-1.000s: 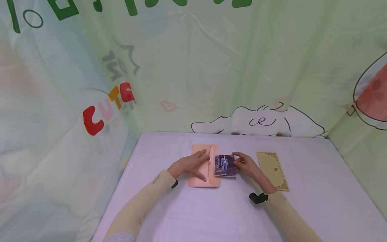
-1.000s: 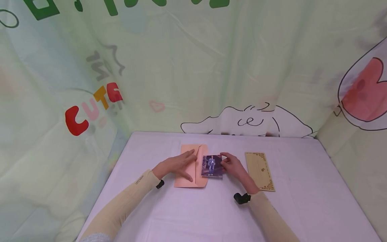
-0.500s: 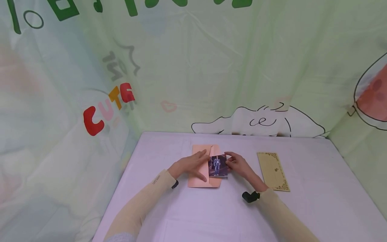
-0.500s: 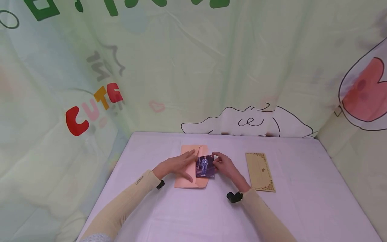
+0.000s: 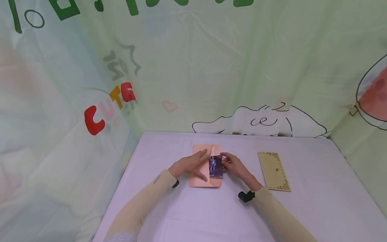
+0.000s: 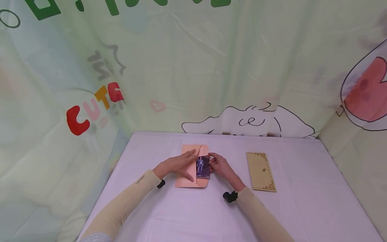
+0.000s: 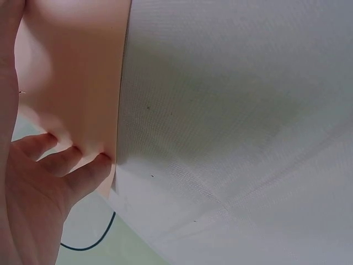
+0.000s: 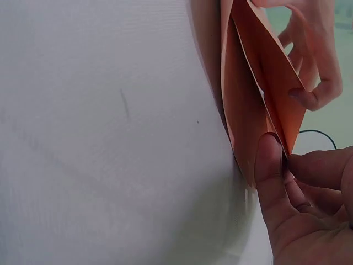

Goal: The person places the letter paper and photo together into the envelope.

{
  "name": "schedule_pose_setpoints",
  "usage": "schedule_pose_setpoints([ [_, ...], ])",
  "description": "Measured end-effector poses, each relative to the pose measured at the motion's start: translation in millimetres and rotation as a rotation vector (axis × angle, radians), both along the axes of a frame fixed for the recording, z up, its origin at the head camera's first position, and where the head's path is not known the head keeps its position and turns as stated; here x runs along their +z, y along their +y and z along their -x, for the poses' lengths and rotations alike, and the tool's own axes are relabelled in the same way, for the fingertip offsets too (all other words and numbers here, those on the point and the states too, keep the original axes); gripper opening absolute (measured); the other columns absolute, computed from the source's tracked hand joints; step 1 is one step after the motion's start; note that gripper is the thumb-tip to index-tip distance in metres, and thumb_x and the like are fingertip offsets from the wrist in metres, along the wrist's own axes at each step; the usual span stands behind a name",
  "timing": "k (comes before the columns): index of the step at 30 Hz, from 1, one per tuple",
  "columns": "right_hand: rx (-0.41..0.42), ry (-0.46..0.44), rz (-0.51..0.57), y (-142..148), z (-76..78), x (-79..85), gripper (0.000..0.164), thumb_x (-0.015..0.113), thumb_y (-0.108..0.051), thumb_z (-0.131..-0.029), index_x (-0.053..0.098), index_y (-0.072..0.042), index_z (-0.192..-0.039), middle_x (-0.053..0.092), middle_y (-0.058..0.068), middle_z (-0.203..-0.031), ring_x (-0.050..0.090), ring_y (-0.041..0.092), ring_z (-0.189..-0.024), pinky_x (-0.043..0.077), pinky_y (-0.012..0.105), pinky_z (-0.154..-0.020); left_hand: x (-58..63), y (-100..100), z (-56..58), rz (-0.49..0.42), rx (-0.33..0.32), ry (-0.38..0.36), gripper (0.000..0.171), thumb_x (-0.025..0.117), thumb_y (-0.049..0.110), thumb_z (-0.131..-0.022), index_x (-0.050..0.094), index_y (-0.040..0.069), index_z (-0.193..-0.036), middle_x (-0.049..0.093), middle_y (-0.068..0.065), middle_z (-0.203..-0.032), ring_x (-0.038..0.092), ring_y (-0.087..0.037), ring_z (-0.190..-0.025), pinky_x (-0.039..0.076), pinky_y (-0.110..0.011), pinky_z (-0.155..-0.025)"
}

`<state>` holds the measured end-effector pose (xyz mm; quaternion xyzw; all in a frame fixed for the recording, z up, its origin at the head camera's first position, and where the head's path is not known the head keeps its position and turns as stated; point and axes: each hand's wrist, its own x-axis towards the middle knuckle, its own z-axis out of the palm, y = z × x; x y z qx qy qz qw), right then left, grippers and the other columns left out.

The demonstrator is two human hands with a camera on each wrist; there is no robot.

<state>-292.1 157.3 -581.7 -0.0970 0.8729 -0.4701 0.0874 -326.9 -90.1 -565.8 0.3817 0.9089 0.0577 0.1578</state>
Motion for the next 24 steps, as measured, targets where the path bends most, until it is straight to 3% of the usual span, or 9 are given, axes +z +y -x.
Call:
schedule_pose_setpoints([
  [12,0.044,-0.041,0.07,-19.4,1.4,-2.8,0.045,0.053,0.003,-0.099,0.043,0.014,-0.142,0.066,0.025,-0.098,0.069,0.024,-0.072,0.059,0.031,-0.064,-0.7,0.4,0.4,0.029,-0.02,0.031,0.103,0.068,0.079,-0.074,0.029,0.025,-0.154,0.01,-0.013,-0.17,0.024,-0.031,-0.154,0.039,-0.043,-0.116],
  [24,0.017,-0.008,-0.004,-36.2,2.6,-3.6,0.045,0.056,0.002,-0.096,0.049,0.008,-0.14,0.071,0.016,-0.092,0.069,0.018,-0.07,0.054,0.025,-0.063,-3.4,0.2,0.1,0.023,0.008,0.003,0.103,0.068,0.077,-0.075,0.026,0.028,-0.156,0.007,-0.01,-0.171,0.021,-0.033,-0.155,0.038,-0.046,-0.116],
])
